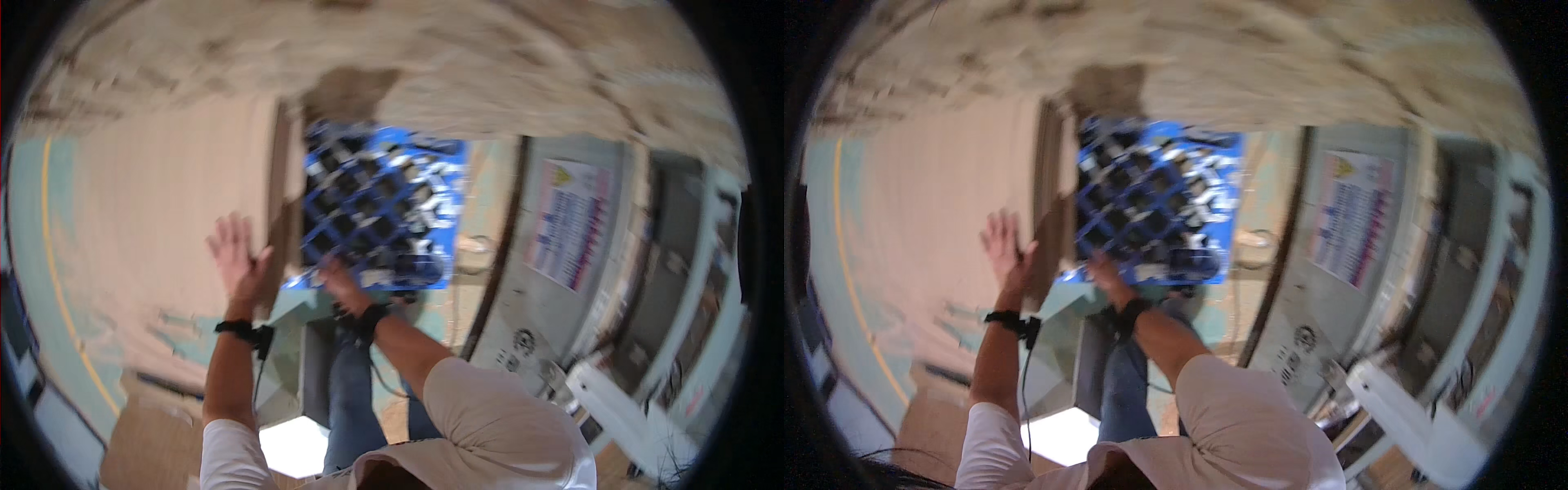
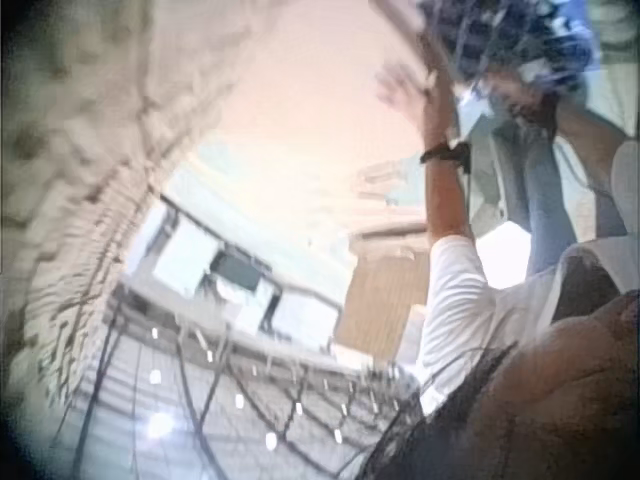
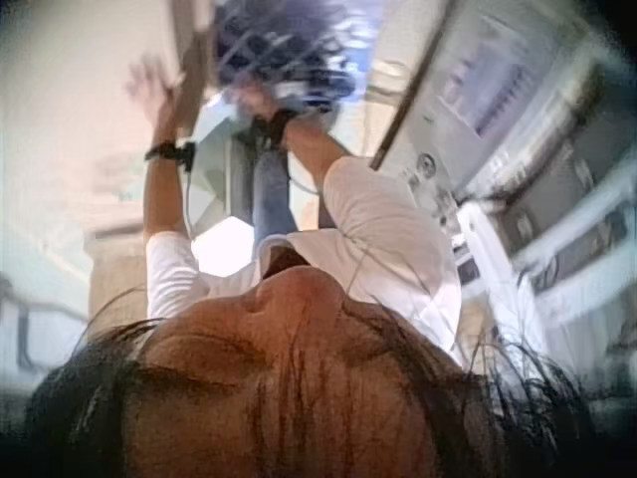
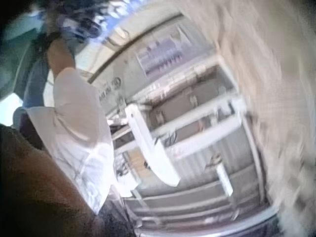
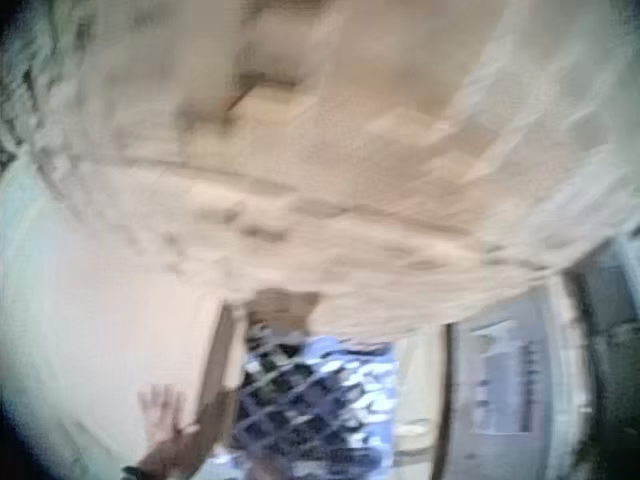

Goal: Operating industrial woodworking machinery to process, sand, and stack wooden panels.

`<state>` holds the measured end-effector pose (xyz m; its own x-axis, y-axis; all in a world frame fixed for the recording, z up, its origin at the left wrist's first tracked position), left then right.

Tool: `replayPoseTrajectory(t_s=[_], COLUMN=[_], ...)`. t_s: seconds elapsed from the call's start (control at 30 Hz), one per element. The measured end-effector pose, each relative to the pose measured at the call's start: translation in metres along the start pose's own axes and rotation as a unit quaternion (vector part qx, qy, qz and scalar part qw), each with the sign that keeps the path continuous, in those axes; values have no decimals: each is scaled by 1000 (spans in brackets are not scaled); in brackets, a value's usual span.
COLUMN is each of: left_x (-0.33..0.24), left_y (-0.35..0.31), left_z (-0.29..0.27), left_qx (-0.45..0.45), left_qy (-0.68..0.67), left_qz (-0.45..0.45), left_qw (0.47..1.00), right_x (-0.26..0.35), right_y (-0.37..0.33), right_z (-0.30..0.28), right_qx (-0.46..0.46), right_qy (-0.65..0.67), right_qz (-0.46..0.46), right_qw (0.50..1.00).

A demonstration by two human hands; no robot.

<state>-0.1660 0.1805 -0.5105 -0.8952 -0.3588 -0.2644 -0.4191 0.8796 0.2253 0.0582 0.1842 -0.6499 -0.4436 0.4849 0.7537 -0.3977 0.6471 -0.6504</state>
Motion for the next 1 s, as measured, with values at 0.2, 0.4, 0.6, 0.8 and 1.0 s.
replayPoseTrajectory(t_s=[0.2,0.4,0.6,0.8,1.0], left_x=[-7,-70,-266,-374,-419], left_y=[6,-13,-78,-196,-305], left_z=[-4,-42,-101,-183,-276], left_qx=[51,105,332,529,335], left_qy=[-124,-72,-253,-209,-91], left_qz=[-100,-89,40,211,715], left_qw=[986,988,908,795,606], right_x=[106,128,39,-160,-349], right_y=[-220,-430,-608,-794,-971], right_z=[-154,-262,-260,-179,5], right_qx=[-78,-330,-336,-419,-664], right_qy=[206,352,424,508,554], right_qz=[208,168,150,203,93], right_qw=[953,860,828,725,493])
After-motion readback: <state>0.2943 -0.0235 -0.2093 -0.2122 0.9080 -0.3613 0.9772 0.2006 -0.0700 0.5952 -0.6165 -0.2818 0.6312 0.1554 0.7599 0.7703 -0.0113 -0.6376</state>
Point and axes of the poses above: each hand's wrist, its own y-axis towards the middle knuckle, its own z-axis out of the palm, x = y × z, the point moved 2 cm from there along y, towards the middle knuckle, and after that the axes turned 15 degrees about -x, right-handed, at the moved point
